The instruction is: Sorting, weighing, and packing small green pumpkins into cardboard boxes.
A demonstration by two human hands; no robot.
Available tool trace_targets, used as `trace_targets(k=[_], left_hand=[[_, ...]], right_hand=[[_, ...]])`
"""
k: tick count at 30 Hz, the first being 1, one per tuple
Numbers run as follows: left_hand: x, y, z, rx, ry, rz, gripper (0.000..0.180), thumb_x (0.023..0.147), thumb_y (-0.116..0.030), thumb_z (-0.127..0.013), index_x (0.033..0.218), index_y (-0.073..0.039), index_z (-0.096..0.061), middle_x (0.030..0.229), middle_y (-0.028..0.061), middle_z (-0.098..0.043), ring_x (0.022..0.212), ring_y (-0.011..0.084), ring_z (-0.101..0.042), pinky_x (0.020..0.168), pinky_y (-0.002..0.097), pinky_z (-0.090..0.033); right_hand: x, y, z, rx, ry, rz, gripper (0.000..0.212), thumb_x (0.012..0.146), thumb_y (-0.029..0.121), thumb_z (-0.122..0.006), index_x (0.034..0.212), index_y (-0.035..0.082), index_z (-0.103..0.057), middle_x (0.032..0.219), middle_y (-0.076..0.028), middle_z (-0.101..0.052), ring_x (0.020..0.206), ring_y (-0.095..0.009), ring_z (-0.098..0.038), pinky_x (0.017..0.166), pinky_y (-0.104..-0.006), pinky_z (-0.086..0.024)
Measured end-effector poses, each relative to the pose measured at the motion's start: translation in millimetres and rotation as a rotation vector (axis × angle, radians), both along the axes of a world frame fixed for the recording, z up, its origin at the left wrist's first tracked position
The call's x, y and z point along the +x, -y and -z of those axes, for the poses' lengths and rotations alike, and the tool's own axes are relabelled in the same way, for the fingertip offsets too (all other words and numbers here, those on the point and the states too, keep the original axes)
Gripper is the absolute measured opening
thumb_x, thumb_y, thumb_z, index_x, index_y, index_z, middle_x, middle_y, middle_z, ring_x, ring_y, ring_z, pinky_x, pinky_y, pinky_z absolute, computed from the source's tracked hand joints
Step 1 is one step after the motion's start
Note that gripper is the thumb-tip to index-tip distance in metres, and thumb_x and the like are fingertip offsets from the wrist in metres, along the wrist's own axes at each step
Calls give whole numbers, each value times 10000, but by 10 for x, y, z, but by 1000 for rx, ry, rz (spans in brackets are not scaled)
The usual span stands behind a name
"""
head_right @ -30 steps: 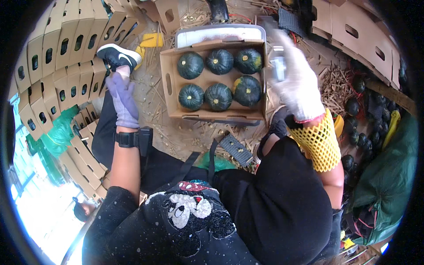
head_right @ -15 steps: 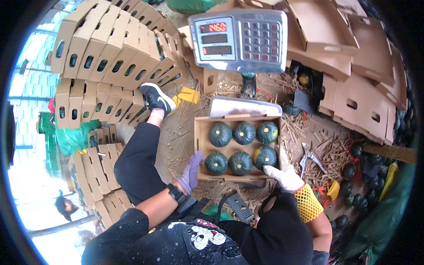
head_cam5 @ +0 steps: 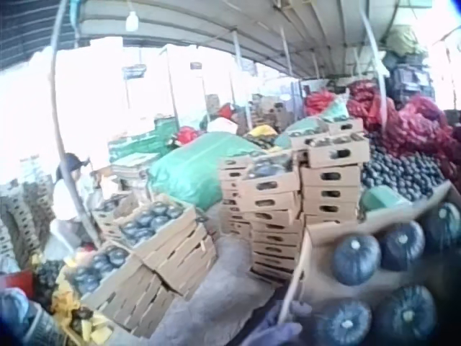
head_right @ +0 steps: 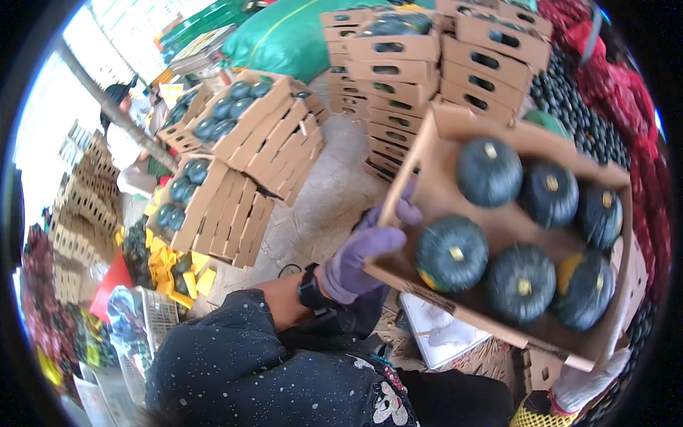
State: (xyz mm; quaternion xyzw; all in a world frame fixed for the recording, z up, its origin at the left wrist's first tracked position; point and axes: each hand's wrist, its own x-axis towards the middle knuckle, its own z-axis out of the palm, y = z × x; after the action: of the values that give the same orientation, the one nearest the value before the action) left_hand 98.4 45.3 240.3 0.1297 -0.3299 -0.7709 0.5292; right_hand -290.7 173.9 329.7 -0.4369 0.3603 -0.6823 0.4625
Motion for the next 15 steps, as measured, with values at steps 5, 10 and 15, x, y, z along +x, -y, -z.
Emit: trace_targets(k=[5,10,15], left_hand=[[1078,-115,-520,-131,-246,-323,637,919,-136,-565,1527,-46,-397,1324,61,-570,1257,222,-562,1126,423,-433],[2353,-674,-599,-297,-64,-868,646,888,-177,-580,1507,-43,-450,1427,153,-559,1328,321,-537,1162,493,-404],[3379,-1167,-323,-219,204,-1393,524,972,-147,-509,1467,21,-485,1283,157,-633,1190,295,-637,1063,460,-498]], right_hand=[[751,399,-12,-74,-239,-80,865,960,572,-589,1600,63,-307,1637,-142,-330,1391,-293,-475,1091,-450,-437],[1081,586,482,581,-617,-70,667,862,354,-715,1410,4,-566,1267,-87,-618,1019,-176,-617,873,-330,-507],[579,859,766,574,-293,135,448,939,338,-720,1303,89,-637,1015,21,-665,852,-130,-623,685,-279,-469]])
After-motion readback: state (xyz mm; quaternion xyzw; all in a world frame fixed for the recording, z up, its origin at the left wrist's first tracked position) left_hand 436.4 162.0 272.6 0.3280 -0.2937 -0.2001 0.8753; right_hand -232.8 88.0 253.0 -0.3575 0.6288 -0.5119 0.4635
